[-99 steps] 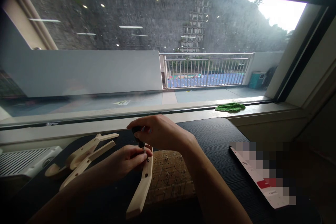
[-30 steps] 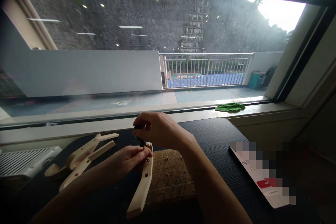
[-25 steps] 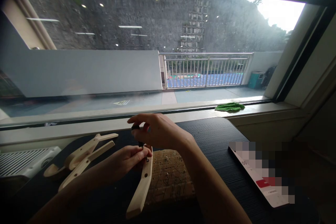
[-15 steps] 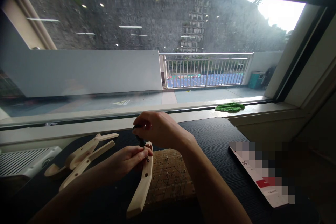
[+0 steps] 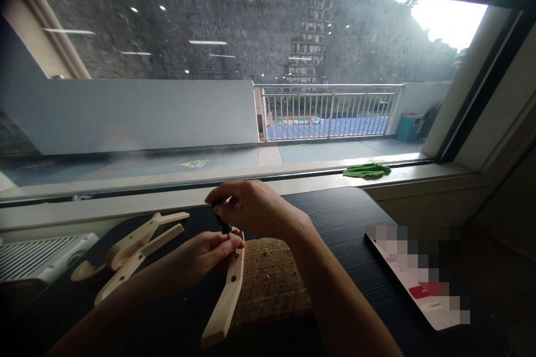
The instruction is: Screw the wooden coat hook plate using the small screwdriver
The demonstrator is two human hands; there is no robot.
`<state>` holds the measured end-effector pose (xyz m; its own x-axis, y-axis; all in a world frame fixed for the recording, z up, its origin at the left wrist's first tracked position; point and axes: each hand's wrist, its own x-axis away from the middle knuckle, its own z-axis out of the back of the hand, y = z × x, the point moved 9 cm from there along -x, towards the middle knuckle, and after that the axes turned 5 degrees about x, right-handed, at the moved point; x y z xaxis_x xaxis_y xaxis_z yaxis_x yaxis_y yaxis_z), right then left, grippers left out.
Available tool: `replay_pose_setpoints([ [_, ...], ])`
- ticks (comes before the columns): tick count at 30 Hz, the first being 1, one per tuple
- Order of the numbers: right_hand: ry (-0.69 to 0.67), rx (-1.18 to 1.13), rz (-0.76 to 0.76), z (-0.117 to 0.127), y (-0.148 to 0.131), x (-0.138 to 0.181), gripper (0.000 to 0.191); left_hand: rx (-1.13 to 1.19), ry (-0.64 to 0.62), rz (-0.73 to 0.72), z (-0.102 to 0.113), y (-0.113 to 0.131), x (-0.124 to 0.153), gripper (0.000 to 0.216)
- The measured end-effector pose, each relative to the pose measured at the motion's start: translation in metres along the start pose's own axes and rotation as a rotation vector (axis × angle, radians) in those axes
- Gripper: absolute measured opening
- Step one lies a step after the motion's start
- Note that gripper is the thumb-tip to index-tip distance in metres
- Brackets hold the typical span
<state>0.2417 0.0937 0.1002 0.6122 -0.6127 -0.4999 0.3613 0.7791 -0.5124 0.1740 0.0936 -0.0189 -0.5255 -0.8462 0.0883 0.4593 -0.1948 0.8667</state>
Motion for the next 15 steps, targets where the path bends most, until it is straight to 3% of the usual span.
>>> replay_pose_setpoints([
  [9,0.029,0.026,-0.077,0.005,0.007,0.002,0.025,-0.018,0.025,0.027,0.001,-0.005,-0.001,0.042],
  [15,0.013,0.012,-0.021,0.003,0.001,0.002,0.028,-0.022,0.021,-0.004,0.001,-0.002,0.0,0.043],
])
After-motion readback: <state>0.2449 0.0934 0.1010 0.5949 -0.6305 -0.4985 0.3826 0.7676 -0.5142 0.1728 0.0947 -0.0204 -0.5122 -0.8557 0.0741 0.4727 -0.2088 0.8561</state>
